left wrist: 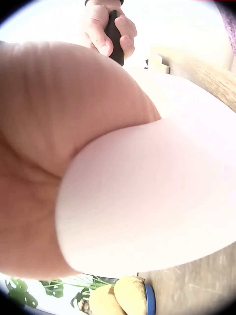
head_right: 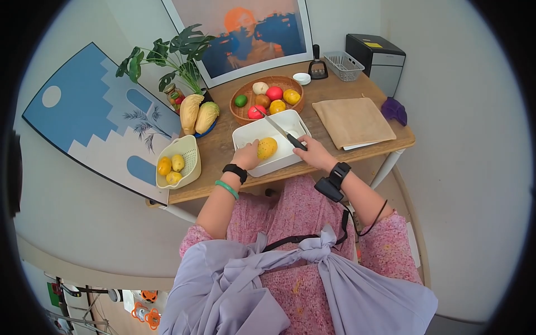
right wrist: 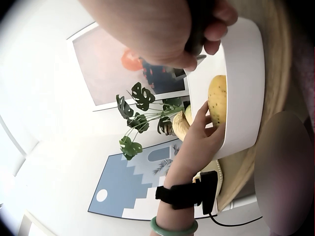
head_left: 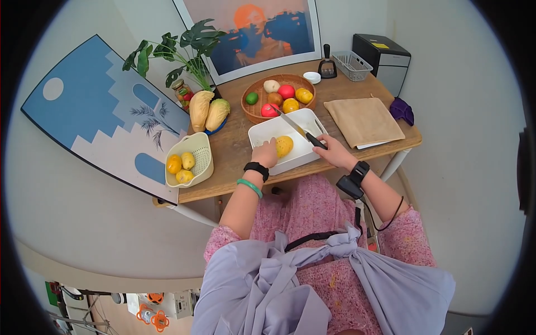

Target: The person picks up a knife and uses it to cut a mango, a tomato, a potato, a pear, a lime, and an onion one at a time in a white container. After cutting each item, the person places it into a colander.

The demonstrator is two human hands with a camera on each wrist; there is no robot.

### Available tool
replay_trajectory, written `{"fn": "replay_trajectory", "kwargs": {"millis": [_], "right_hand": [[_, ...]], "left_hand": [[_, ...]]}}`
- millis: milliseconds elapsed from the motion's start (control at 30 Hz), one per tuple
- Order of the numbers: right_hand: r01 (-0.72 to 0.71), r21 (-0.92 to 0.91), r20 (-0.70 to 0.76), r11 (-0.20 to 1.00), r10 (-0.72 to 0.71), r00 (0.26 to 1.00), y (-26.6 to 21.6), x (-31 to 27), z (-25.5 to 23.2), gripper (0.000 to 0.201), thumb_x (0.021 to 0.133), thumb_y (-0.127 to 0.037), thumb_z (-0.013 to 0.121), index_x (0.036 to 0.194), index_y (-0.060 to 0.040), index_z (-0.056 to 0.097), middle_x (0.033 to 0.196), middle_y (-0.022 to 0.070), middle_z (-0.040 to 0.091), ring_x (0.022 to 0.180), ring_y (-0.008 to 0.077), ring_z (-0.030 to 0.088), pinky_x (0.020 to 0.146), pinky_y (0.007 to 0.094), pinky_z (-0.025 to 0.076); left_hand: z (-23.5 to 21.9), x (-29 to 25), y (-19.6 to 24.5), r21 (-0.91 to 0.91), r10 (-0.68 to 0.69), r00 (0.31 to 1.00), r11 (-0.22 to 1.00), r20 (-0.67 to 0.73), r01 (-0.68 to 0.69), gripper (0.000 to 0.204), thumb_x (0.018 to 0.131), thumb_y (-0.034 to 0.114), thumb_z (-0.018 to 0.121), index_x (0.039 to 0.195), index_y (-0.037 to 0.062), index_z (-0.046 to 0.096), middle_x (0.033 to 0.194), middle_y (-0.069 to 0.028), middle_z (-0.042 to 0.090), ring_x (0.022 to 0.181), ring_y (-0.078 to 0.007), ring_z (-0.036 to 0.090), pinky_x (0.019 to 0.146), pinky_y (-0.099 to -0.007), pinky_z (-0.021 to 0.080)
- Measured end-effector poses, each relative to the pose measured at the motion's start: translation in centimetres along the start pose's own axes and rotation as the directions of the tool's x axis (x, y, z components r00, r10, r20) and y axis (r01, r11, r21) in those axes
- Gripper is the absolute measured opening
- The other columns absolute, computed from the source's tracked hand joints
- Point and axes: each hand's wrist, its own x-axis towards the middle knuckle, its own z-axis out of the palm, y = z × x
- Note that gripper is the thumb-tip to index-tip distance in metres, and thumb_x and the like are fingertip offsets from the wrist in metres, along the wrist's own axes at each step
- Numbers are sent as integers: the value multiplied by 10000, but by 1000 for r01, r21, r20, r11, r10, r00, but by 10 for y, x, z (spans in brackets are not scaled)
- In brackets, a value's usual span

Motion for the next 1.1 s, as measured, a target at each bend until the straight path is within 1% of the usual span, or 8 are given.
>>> {"fn": "replay_trajectory", "kwargs": {"millis": [100, 167, 233, 267, 300, 633, 967, 1100], "right_hand": [[-31, -11, -9, 999, 31, 999, -2, -2, 0, 407, 886, -265, 645, 1178, -18, 506, 731, 87, 597, 572, 148, 552, 511, 305, 444], [38, -47, -44, 998, -40, 998, 1, -4, 5, 368, 905, -236, 628, 1184, -32, 500, 708, 40, 566, 521, 95, 491, 455, 260, 386], [50, -55, -42, 997, -53, 998, 6, -3, 5, 370, 909, -248, 627, 1182, -32, 504, 710, 46, 575, 531, 98, 498, 465, 264, 394], [55, -73, -55, 996, -59, 997, 8, -2, 6, 378, 895, -261, 638, 1161, -16, 526, 750, 98, 608, 611, 151, 559, 553, 302, 440], [61, -93, -67, 994, -67, 996, 11, -1, 6, 389, 881, -273, 648, 1139, -1, 548, 791, 150, 642, 691, 205, 619, 642, 339, 485], [73, -51, -110, 996, -79, 991, 23, -1, 11, 380, 896, -279, 640, 1112, 24, 565, 763, 133, 645, 640, 174, 616, 608, 315, 488], [88, -49, -105, 995, -92, 990, 26, -2, 17, 337, 891, -268, 649, 1074, 1, 565, 754, 129, 641, 645, 176, 606, 618, 323, 484], [77, -69, -101, 995, -84, 991, 28, -2, 17, 343, 889, -268, 651, 1082, 1, 562, 758, 136, 642, 653, 189, 610, 627, 331, 487]], "left_hand": [[4, 1, 2, 25, -14, 1000, 1000, -19, 14, 644, 829, 258, 628, 1395, 82, 376, 1166, -178, 606, 1035, -346, 622, 871, -446, 508], [7, -4, 4, 2, -12, 998, 1000, -54, 12, 657, 816, 272, 650, 1387, 84, 385, 1145, -173, 615, 1009, -344, 631, 862, -447, 510], [4, -10, 8, -101, -39, 992, 994, -117, 28, 659, 804, 271, 676, 1371, 83, 399, 1122, -181, 618, 988, -347, 635, 843, -444, 518], [4, -11, 8, -103, -35, 992, 994, -118, 23, 659, 804, 271, 676, 1371, 83, 399, 1122, -181, 618, 988, -347, 635, 843, -444, 518], [5, -12, 8, -120, -39, 989, 993, -141, 22, 643, 797, 269, 689, 1349, 84, 415, 1120, -184, 617, 981, -349, 636, 830, -444, 521], [6, -12, 11, -188, -98, 972, 981, -214, 57, 491, 784, 291, 722, 1089, 29, 440, 931, -190, 656, 891, -351, 657, 739, -440, 534], [9, -11, 10, -165, -93, 974, 984, -205, 59, 445, 786, 273, 705, 1070, 33, 460, 938, -180, 657, 901, -342, 655, 747, -439, 525], [7, -17, 9, -198, -37, 953, 980, -302, -24, 377, 816, 298, 686, 1046, 63, 502, 968, -149, 659, 875, -341, 652, 751, -434, 519]]}}
